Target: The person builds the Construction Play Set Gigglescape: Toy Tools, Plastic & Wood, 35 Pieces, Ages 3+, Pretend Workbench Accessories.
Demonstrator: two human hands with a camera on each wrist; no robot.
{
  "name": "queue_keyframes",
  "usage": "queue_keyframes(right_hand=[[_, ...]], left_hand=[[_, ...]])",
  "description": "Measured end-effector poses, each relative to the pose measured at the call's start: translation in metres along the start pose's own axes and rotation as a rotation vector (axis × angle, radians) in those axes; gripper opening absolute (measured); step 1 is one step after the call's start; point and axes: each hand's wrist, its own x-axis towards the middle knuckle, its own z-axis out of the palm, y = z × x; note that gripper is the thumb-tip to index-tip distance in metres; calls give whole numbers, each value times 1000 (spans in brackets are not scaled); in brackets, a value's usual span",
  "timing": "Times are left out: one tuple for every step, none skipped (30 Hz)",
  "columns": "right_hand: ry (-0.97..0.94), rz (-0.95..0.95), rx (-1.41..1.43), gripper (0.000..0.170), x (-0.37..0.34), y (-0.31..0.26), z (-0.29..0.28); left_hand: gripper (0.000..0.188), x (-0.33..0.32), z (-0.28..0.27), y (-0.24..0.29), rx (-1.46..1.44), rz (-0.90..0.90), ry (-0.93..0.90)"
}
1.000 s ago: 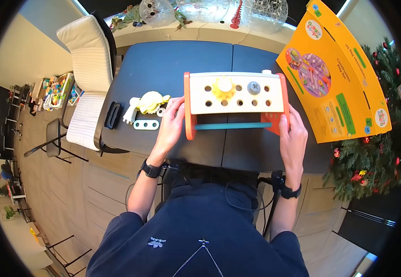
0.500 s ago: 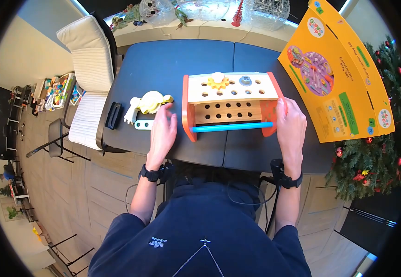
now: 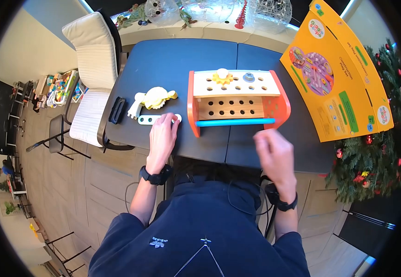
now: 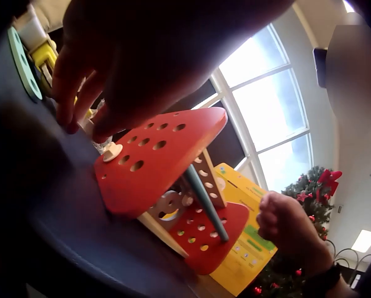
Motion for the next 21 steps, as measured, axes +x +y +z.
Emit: queue_keyframes(right_hand=[[-100,-57,36,8,-1,-5,13],[-167,-143,38,7,-1,-8,27],[-275,-201,53,13,0,-10,37],[-346,-210,37,21,2,-13,46],[-418,-219,20,29,3,-16,55],[-422,-268,14,33,2,-17,66],[-424,-316,7,37,1,-16,78],[-424,-364,1,41,0,-14,88],[-426,-369,-5,43,-2,-12,96],[-430,-374,-10,44,-4,-12,103],[-437,-378,-15,45,-5,-13,107],[-397,-397,-2,41,-5,-15,108],[-387,-409,-2,39,-6,-14,109],[-377,-419,-1,38,-7,-11,110],[-367,-428,-1,36,-8,-10,111],[-385,-440,-24,35,-8,-9,110],[-402,-454,-49,35,-6,-8,109],[-419,-467,-72,34,-5,-7,109],[-434,-481,-87,33,-3,-6,109],[-448,-496,-101,33,-1,-4,110],[-460,-512,-115,32,1,-3,110]], left_hand=[[14,-5,-5,5,-43,-19,-42],[17,-9,-8,11,-123,-26,-53],[19,-14,-15,20,-209,-77,-109],[20,-19,-25,33,-293,-130,-164],[21,-24,-31,40,-378,-183,-218],[27,-28,-34,42,-408,-218,-304],[29,-32,-35,44,-446,-233,-362],[30,-36,-35,45,-483,-246,-422],[32,-39,-35,45,-519,-260,-481],[38,-41,-33,45,-582,-268,-509],[41,-41,-33,45,-597,-269,-517],[43,-41,-32,45,-615,-271,-523],[45,-40,-32,46,-634,-274,-530],[47,-39,-31,46,-639,-271,-545],[49,-39,-32,46,-645,-267,-562],[52,-38,-31,45,-651,-265,-581],[52,-37,-32,45,-656,-254,-610],[52,-35,-33,43,-661,-244,-640],[52,-35,-35,42,-664,-235,-671],[51,-35,-36,41,-647,-212,-681],[50,-35,-37,40,-629,-189,-690]])
